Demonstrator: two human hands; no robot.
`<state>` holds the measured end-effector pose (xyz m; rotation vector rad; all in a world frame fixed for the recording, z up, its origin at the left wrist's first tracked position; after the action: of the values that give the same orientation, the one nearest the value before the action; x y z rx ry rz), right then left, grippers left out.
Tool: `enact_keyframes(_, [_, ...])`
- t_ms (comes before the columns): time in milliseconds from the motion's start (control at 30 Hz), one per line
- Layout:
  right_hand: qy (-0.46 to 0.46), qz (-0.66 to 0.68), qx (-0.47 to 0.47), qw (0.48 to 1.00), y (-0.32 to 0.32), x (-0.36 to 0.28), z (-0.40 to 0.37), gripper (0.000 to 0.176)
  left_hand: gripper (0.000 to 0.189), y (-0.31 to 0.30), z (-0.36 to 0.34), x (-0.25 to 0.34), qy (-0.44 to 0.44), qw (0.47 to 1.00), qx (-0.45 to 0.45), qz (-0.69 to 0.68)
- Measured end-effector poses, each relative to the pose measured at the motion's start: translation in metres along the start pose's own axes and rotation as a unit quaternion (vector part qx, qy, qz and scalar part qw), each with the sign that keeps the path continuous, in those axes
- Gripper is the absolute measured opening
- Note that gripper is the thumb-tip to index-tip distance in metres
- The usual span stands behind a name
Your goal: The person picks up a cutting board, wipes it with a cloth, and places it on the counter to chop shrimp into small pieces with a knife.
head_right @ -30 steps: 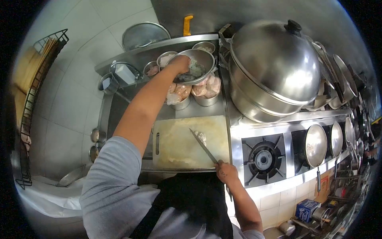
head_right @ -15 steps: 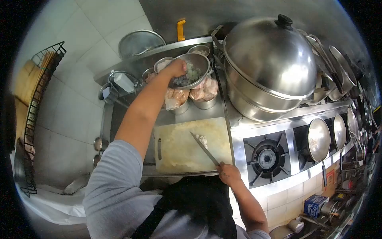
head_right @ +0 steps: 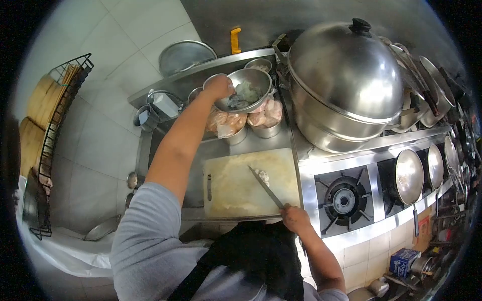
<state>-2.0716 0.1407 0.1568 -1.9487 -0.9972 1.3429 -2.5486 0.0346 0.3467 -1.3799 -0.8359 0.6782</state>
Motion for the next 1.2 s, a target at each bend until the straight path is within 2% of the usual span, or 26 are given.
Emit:
enact_keyframes(33, [-0.004,0.002,-0.002,1.0,0.0,-0.001,0.0,0.029,0.029,-0.02,-0.011,-0.002,-0.039,0.995,0.058,-0.069])
enact_keyframes(67, [-0.004,0.008,-0.006,1.0,-0.001,0.0,0.0,0.029,0.029,-0.022,-0.015,-0.005,-0.043,0.995,0.058,-0.064])
enact_keyframes(133, [-0.014,0.015,-0.015,1.0,0.002,0.002,0.001,0.03,0.015,-0.048,-0.028,-0.016,-0.037,0.947,0.177,-0.265])
enact_keyframes(167, [-0.011,0.022,-0.013,1.0,0.005,0.006,0.003,0.031,0.015,-0.051,-0.036,-0.017,-0.044,0.948,0.18,-0.259])
enact_keyframes(233, [-0.009,0.03,-0.016,0.999,0.007,0.011,0.005,0.033,0.01,-0.063,-0.065,-0.026,-0.062,0.868,0.255,-0.422])
enact_keyframes(267, [-0.017,0.029,-0.021,0.999,0.009,0.015,0.009,0.033,0.01,-0.062,-0.078,-0.024,-0.07,0.868,0.261,-0.417])
enact_keyframes(333, [-0.035,0.036,-0.009,0.999,0.017,0.023,0.012,0.034,0.012,-0.05,-0.111,-0.021,-0.016,0.716,0.257,-0.648])
enact_keyframes(367, [-0.036,0.037,-0.013,0.999,0.006,0.014,0.008,0.035,0.012,-0.046,-0.133,-0.012,-0.01,0.688,0.238,-0.685])
enact_keyframes(400, [-0.036,0.037,-0.025,0.998,0.009,0.016,0.011,0.035,0.012,-0.038,-0.157,-0.005,-0.023,0.687,0.237,-0.686])
enact_keyframes(467, [-0.06,0.019,-0.012,0.998,0.014,0.022,0.013,0.035,0.01,-0.007,-0.199,0.004,-0.071,0.648,0.242,-0.719])
enact_keyframes(500, [-0.058,0.019,-0.02,0.998,0.013,0.022,0.012,0.035,0.013,0.015,-0.219,0.001,-0.074,0.686,0.271,-0.671])
enact_keyframes(533, [-0.056,0.019,-0.026,0.998,0.011,0.02,0.012,0.034,0.013,0.049,-0.235,0.003,-0.091,0.684,0.261,-0.676])
enact_keyframes(600, [-0.056,0.029,-0.025,0.998,0.007,0.018,0.009,0.033,0.021,0.127,-0.269,0.004,-0.224,0.789,0.202,-0.536])
enact_keyframes(667, [-0.057,0.036,-0.018,0.998,0.012,0.023,0.01,0.032,0.027,0.209,-0.293,0.004,-0.256,0.832,0.159,-0.466])
enact_keyframes(733, [-0.064,0.039,-0.002,0.997,0.011,0.023,0.008,0.031,0.03,0.242,-0.317,0.021,-0.251,0.849,0.156,-0.437])
enact_keyframes(800, [-0.063,0.054,0.027,0.996,0.001,0.017,0.004,0.03,0.032,0.241,-0.336,0.041,-0.247,0.866,0.157,-0.406])
enact_keyframes(867, [-0.048,0.043,0.023,0.998,-0.004,0.011,0.003,0.03,0.036,0.218,-0.352,0.056,-0.26,0.899,0.179,-0.304])
enact_keyframes(1000, [-0.023,0.034,0.008,0.999,-0.006,0.009,0.003,0.031,0.037,0.212,-0.353,0.042,-0.274,0.893,0.137,-0.33])
enact_keyframes(1100, [-0.026,0.038,0.012,0.999,-0.008,0.012,0.001,0.032,0.038,0.186,-0.341,0.041,-0.236,0.895,0.056,-0.374])
enact_keyframes(1133, [-0.026,0.038,0.013,0.999,-0.008,0.013,0.001,0.032,0.038,0.179,-0.338,0.034,-0.235,0.895,0.057,-0.374])
enact_keyframes(1200, [-0.03,0.056,0.01,0.998,-0.007,0.015,-0.001,0.033,0.038,0.176,-0.327,0.043,-0.201,0.885,-0.081,-0.413])
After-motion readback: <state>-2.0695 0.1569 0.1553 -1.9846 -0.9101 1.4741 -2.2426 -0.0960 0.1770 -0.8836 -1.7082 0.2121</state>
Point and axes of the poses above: each hand's wrist, its own z-axis towards the middle knuckle, its own y-axis out of the palm, x = y × z, the point moved 9 cm from there along z, towards the middle knuckle, and after that the axes turned 3 degrees about -y, right-handed, at the moved point
